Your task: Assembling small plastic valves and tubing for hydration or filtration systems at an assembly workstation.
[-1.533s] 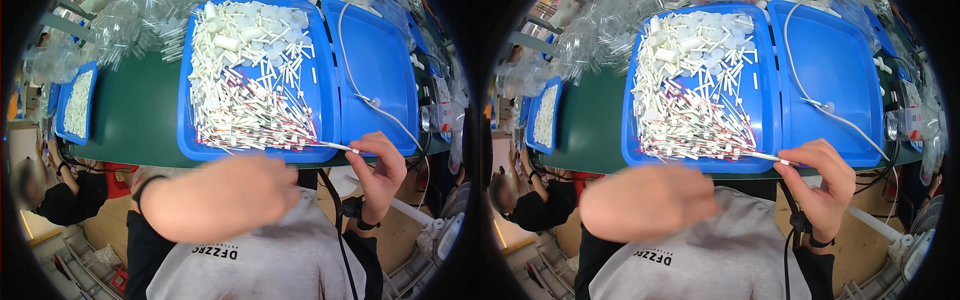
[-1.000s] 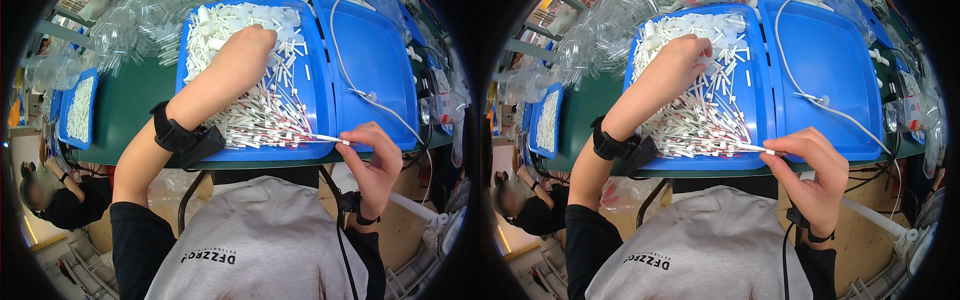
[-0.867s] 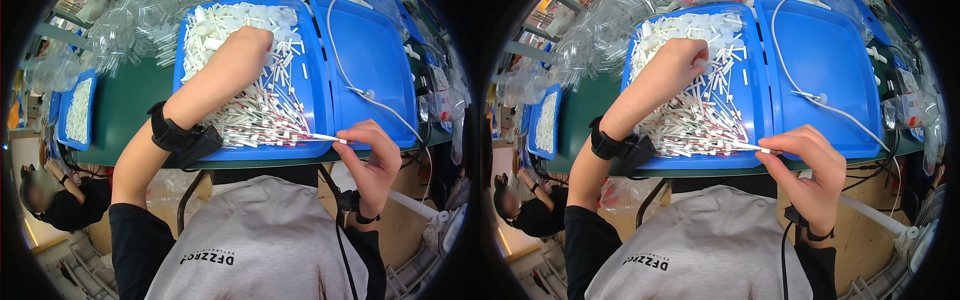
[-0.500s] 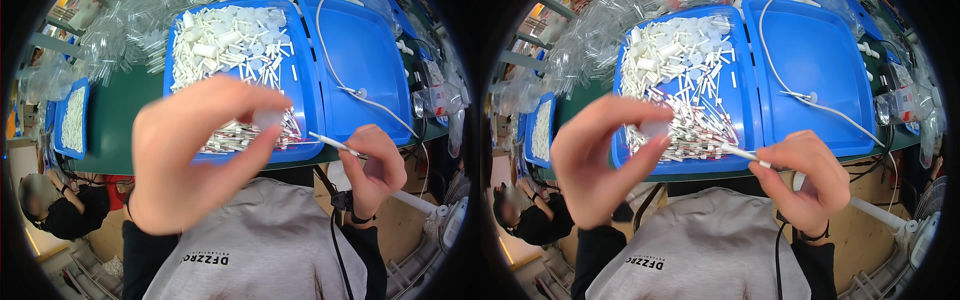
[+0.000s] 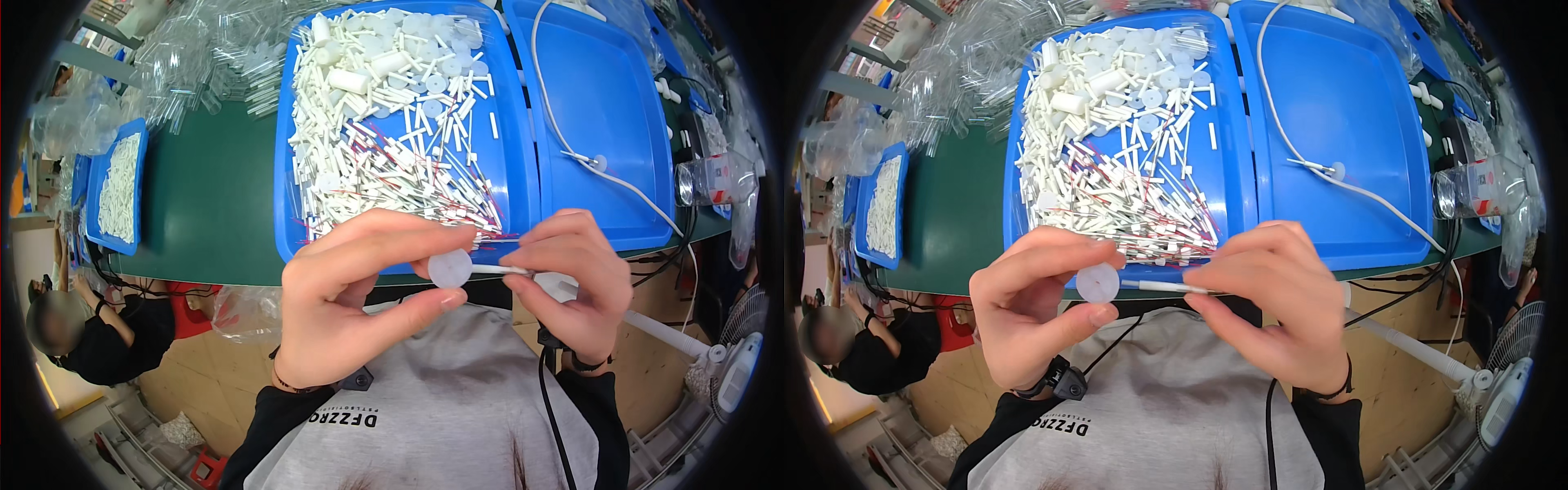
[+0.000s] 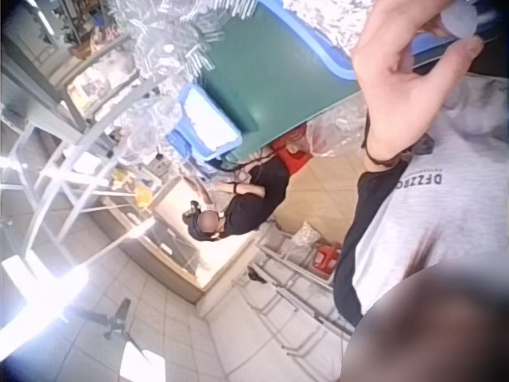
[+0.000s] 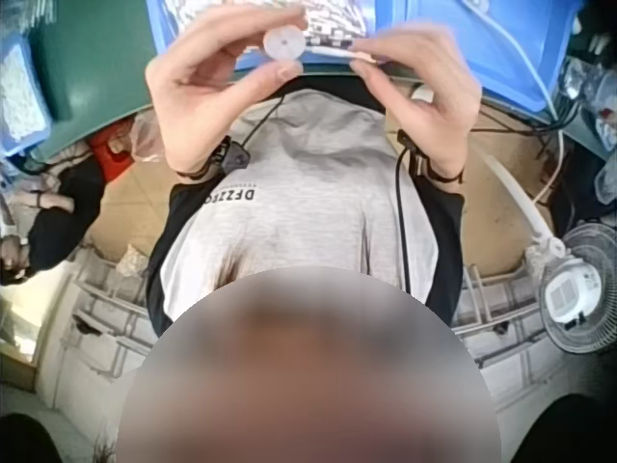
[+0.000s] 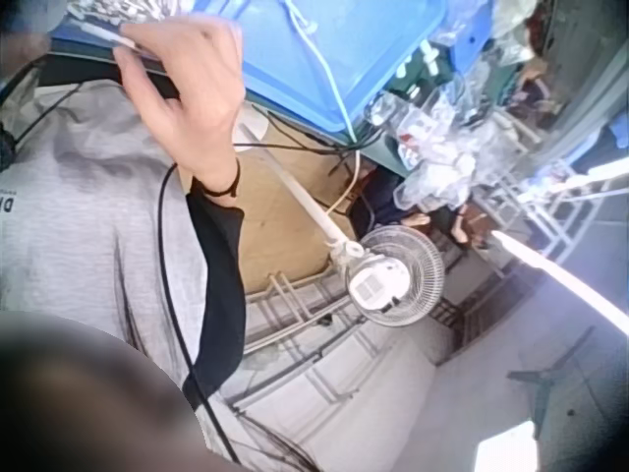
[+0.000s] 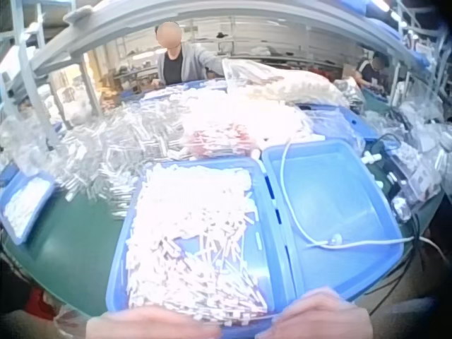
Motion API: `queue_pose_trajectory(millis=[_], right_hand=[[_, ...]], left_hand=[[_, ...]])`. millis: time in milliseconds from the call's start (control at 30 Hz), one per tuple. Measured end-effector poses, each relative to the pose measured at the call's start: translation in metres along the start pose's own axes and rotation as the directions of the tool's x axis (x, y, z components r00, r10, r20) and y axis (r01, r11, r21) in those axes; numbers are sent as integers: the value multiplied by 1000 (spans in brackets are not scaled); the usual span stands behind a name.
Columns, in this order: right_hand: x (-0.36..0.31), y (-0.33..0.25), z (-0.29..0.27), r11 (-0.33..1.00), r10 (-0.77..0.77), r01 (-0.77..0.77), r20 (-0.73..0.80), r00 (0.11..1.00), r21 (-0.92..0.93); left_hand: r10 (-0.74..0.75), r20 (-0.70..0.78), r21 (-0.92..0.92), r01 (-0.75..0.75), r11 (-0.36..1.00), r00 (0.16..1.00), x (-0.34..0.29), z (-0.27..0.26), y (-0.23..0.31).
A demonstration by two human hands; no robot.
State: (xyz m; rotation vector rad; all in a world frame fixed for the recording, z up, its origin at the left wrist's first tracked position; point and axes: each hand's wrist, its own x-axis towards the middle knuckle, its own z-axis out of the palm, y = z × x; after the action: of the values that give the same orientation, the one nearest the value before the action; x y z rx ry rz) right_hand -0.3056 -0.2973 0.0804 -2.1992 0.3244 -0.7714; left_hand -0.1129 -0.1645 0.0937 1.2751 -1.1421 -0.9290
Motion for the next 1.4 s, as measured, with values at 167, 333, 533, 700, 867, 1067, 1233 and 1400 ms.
queue_pose_trajectory(millis=[167, 333, 533, 700, 867, 1067, 1233, 1400], right_hand=[[0, 1, 6, 983, 84, -77, 34, 996, -169], [-5, 15, -2, 992, 97, -85, -136, 986, 94], [0, 18, 6, 581, 129, 41, -142, 981, 813], [0, 13, 8, 622, 51, 85, -149, 988, 778], [8, -5, 16, 702, 119, 30, -158, 980, 712], [15, -6, 19, 834, -42, 66, -57, 998, 547], [15, -3, 20, 857, -70, 95, -68, 995, 506], [14, 1, 21, 829, -113, 131, -67, 991, 544]], left_hand=[[-88, -123, -252, 55, 966, 989, -1, 6, 0], [-14, -88, -153, 0, 988, 996, -2, 2, -2], [19, -61, -124, -26, 992, 998, -4, 2, -8], [118, -58, 38, -116, 992, 991, -3, 4, -8], [59, -105, 26, -57, 998, 993, -1, 11, -5], [68, -92, 29, -65, 997, 993, 0, 15, -7], [60, -102, 34, -57, 998, 993, -1, 14, -11], [84, -91, 71, -78, 994, 992, 1, 12, -13]])
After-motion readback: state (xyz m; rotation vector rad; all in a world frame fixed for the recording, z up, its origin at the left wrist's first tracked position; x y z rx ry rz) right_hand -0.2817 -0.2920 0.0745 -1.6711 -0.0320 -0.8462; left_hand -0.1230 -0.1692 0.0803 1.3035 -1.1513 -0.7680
